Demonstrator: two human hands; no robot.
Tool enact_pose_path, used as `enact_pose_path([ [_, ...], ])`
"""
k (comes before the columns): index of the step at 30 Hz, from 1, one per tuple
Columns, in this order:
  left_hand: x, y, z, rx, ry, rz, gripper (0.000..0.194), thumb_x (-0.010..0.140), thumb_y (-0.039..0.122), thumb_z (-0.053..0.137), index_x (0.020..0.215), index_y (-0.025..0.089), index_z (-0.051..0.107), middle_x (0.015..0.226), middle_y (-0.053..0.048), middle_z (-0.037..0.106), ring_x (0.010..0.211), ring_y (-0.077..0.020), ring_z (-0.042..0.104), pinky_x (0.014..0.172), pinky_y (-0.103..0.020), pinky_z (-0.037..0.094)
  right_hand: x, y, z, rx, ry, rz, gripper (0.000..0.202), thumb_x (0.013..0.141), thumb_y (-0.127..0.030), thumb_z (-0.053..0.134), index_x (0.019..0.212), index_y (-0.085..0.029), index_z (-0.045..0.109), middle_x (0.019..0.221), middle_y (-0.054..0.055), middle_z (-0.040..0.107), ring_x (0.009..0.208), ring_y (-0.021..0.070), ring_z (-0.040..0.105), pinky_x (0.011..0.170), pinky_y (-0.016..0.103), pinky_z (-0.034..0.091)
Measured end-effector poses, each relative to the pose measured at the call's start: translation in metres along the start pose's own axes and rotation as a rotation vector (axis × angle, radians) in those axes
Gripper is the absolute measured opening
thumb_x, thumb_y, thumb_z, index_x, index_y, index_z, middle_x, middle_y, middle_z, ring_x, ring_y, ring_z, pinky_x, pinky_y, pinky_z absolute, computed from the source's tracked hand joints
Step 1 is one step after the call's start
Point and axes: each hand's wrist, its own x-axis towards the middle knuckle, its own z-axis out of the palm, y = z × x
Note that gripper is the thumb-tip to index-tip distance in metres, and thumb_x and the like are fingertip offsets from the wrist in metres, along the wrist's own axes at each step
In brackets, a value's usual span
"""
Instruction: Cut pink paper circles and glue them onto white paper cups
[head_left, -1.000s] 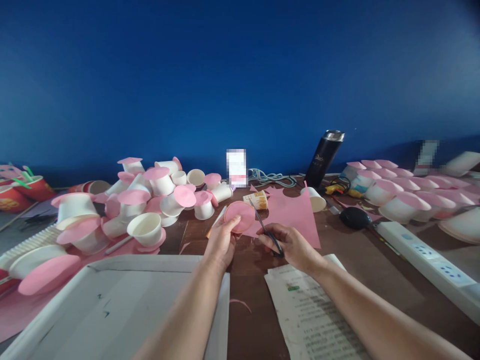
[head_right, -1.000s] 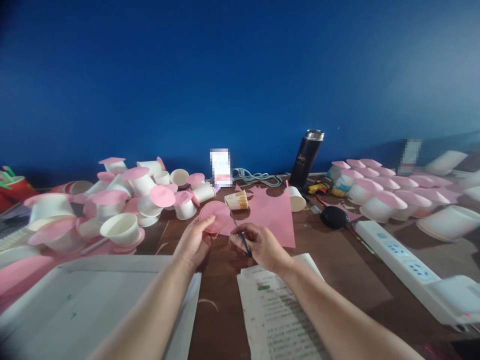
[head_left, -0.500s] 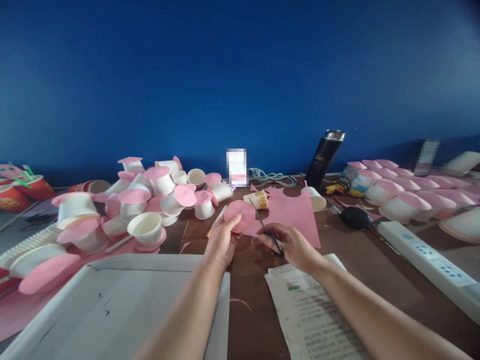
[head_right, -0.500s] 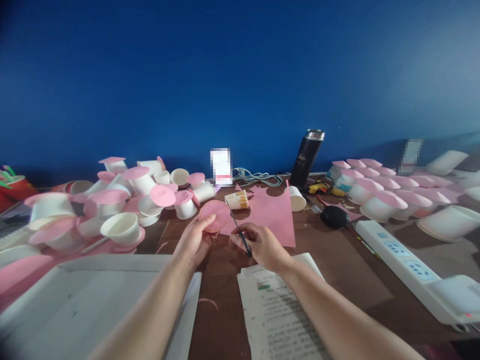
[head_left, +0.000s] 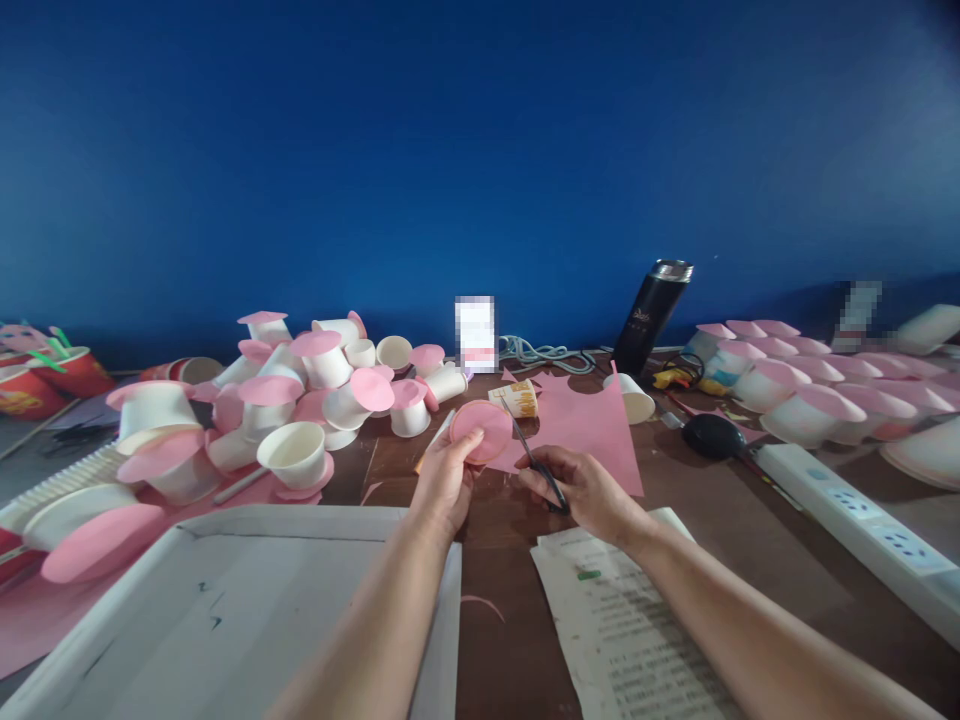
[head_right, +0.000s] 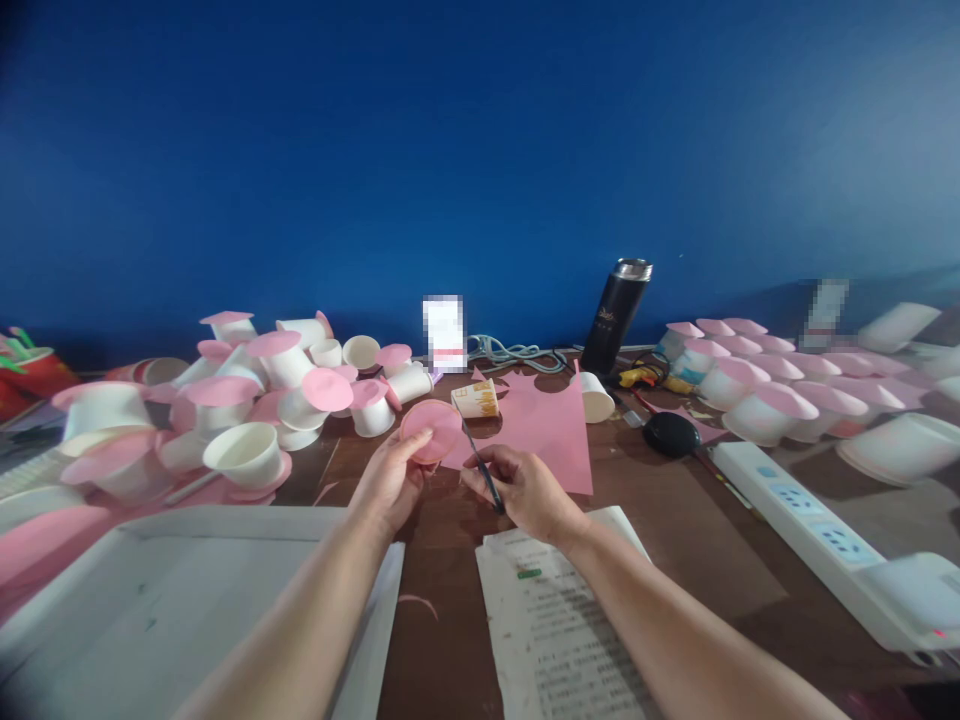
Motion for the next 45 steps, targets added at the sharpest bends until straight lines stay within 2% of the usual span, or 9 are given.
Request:
enact_pose_path([
  [17,0.0,0.0,0.0,-0.003,0.01,-0.011,0.032,0.062,0.022,0.077,0.09,0.011,0.066,0.079,-0.004,0.068,0.068,-0.012,0.06,0.06,-0.022,0.044,0.002,0.007,-0.002,-0.014,-0.013,-0.033,0.035,0.077,-0.047,0.065,0.094,-0.016,0.064,0.067,-0.001,0.061,0.06,0.0114,0.052,0.054,0.023,0.039],
  [29,0.001,0.0,0.0,0.014,0.014,0.015,0.029,0.062,0.023,0.076,0.087,0.013,0.065,0.076,-0.002,0.067,0.066,-0.0123,0.06,0.063,-0.024,0.045,0.0,-0.001,-0.001,-0.034,-0.009,-0.012,0.041,0.076,-0.051,0.064,0.094,-0.015,0.064,0.066,0.0,0.059,0.062,0.0126,0.052,0.056,0.024,0.039],
  [37,-0.001,0.0,0.0,0.022,-0.023,0.014,0.03,0.064,0.025,0.076,0.088,0.012,0.066,0.078,-0.003,0.068,0.066,-0.013,0.06,0.062,-0.024,0.043,0.001,0.001,-0.002,-0.018,-0.002,-0.018,0.04,0.075,-0.051,0.065,0.093,-0.015,0.064,0.063,-0.001,0.058,0.059,0.0112,0.05,0.054,0.024,0.037],
  [45,0.0,-0.001,0.0,0.003,0.0,0.006,0.027,0.063,0.02,0.075,0.087,0.013,0.066,0.077,-0.002,0.068,0.068,-0.0121,0.06,0.067,-0.024,0.045,-0.001,-0.003,-0.001,-0.013,0.001,-0.013,0.044,0.073,-0.054,0.066,0.093,-0.015,0.064,0.063,-0.002,0.056,0.059,0.0112,0.049,0.055,0.024,0.038],
])
